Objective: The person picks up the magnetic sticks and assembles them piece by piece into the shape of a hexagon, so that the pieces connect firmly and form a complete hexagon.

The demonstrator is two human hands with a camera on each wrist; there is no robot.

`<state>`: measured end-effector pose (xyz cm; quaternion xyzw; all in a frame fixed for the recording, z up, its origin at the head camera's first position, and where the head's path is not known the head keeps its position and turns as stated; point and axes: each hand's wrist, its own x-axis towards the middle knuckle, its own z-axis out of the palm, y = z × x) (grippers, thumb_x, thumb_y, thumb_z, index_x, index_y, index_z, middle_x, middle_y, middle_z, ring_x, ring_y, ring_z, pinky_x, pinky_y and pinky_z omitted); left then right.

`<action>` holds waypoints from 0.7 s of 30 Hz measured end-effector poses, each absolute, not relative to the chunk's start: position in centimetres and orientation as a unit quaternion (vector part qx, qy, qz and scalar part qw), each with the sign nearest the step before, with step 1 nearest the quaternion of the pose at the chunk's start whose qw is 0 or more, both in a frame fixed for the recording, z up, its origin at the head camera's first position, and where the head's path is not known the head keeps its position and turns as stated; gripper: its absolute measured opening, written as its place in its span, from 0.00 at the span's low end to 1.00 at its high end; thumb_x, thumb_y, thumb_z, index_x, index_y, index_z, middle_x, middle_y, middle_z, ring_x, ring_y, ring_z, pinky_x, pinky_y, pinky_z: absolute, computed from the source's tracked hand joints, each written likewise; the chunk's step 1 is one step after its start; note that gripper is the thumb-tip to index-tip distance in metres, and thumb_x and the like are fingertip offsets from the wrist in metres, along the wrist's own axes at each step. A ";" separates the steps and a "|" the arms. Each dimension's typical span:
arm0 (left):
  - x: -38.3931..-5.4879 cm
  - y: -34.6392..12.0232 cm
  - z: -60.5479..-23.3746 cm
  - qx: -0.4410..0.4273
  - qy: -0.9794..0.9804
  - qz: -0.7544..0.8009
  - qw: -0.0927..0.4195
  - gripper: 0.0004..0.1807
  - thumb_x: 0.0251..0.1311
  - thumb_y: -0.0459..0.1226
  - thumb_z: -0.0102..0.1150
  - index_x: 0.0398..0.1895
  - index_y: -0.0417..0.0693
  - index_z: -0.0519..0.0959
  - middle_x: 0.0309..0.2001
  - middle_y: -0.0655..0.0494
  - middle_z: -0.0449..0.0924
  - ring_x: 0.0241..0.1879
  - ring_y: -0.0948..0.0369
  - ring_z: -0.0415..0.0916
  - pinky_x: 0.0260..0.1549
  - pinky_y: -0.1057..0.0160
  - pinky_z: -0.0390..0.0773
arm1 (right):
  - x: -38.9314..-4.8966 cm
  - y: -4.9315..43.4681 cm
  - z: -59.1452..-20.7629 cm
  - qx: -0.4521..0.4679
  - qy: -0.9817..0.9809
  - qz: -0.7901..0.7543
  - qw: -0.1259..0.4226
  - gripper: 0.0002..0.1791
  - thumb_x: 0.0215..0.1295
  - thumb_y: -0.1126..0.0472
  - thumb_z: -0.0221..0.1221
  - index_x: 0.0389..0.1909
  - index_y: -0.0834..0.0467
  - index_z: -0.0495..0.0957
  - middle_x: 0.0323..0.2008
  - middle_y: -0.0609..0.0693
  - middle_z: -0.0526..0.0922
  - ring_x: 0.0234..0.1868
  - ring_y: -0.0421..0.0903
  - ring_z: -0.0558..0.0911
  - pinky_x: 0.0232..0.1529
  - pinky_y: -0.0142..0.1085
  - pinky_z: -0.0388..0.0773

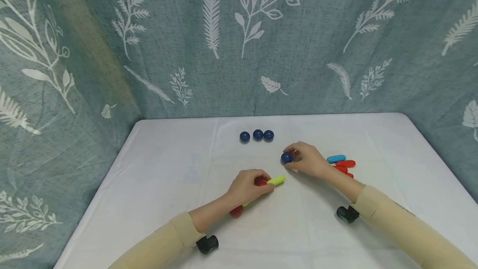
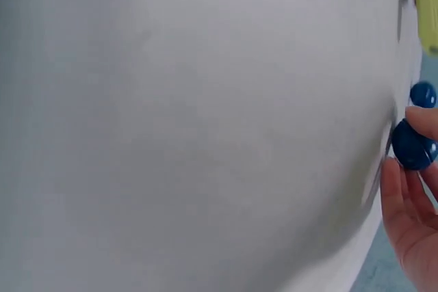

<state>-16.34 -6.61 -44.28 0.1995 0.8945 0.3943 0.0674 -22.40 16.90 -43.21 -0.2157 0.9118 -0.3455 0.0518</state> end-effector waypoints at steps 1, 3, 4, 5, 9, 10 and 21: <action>-16.3 -6.7 -44.2 0.199 0.894 0.396 0.065 0.10 0.57 0.44 0.68 0.40 0.52 0.85 0.34 0.63 0.82 0.31 0.66 0.71 0.32 0.68 0.71 | -22.0 17.0 -43.2 -0.221 0.910 -0.345 0.057 0.22 0.56 0.63 0.69 0.51 0.63 0.78 0.45 0.55 0.80 0.45 0.51 0.80 0.42 0.39 0.80; -16.4 -6.8 -44.3 0.200 0.893 0.399 0.060 0.10 0.57 0.44 0.68 0.40 0.51 0.86 0.33 0.63 0.82 0.31 0.66 0.72 0.31 0.68 0.71 | -21.2 17.2 -43.2 -0.229 0.906 -0.349 0.068 0.22 0.55 0.63 0.70 0.51 0.62 0.79 0.45 0.53 0.80 0.45 0.50 0.80 0.42 0.37 0.81; -16.4 -6.9 -44.2 0.200 0.892 0.400 0.058 0.10 0.57 0.44 0.68 0.40 0.51 0.86 0.33 0.63 0.83 0.30 0.66 0.72 0.31 0.68 0.71 | -20.9 17.3 -43.2 -0.233 0.904 -0.351 0.073 0.21 0.55 0.64 0.70 0.51 0.61 0.79 0.45 0.53 0.80 0.45 0.49 0.80 0.41 0.36 0.81; -16.4 -6.9 -44.2 0.202 0.892 0.400 0.057 0.10 0.57 0.43 0.68 0.40 0.51 0.86 0.33 0.63 0.83 0.30 0.66 0.72 0.31 0.68 0.72 | -20.5 17.3 -43.2 -0.237 0.902 -0.353 0.075 0.21 0.55 0.64 0.70 0.51 0.61 0.79 0.45 0.52 0.80 0.44 0.48 0.80 0.41 0.36 0.81; -16.3 -7.1 -44.1 0.201 0.894 0.397 0.055 0.10 0.57 0.44 0.68 0.40 0.51 0.86 0.33 0.63 0.82 0.30 0.66 0.71 0.31 0.68 0.71 | -19.6 17.4 -43.3 -0.253 0.897 -0.355 0.073 0.21 0.54 0.63 0.71 0.50 0.60 0.80 0.44 0.50 0.80 0.43 0.46 0.79 0.40 0.33 0.80; -16.3 -7.1 -44.1 0.200 0.895 0.395 0.055 0.10 0.57 0.44 0.68 0.40 0.51 0.86 0.33 0.63 0.82 0.30 0.66 0.71 0.31 0.68 0.71 | -19.4 17.3 -43.2 -0.255 0.897 -0.354 0.072 0.21 0.54 0.63 0.71 0.50 0.60 0.80 0.44 0.50 0.80 0.42 0.46 0.79 0.40 0.33 0.80; -16.1 -7.3 -44.1 0.188 0.899 0.390 0.062 0.10 0.56 0.44 0.68 0.40 0.52 0.86 0.32 0.64 0.82 0.30 0.65 0.71 0.30 0.68 0.71 | -18.6 17.1 -43.7 -0.270 0.886 -0.370 0.077 0.21 0.55 0.63 0.70 0.50 0.59 0.80 0.45 0.49 0.79 0.42 0.45 0.79 0.41 0.32 0.80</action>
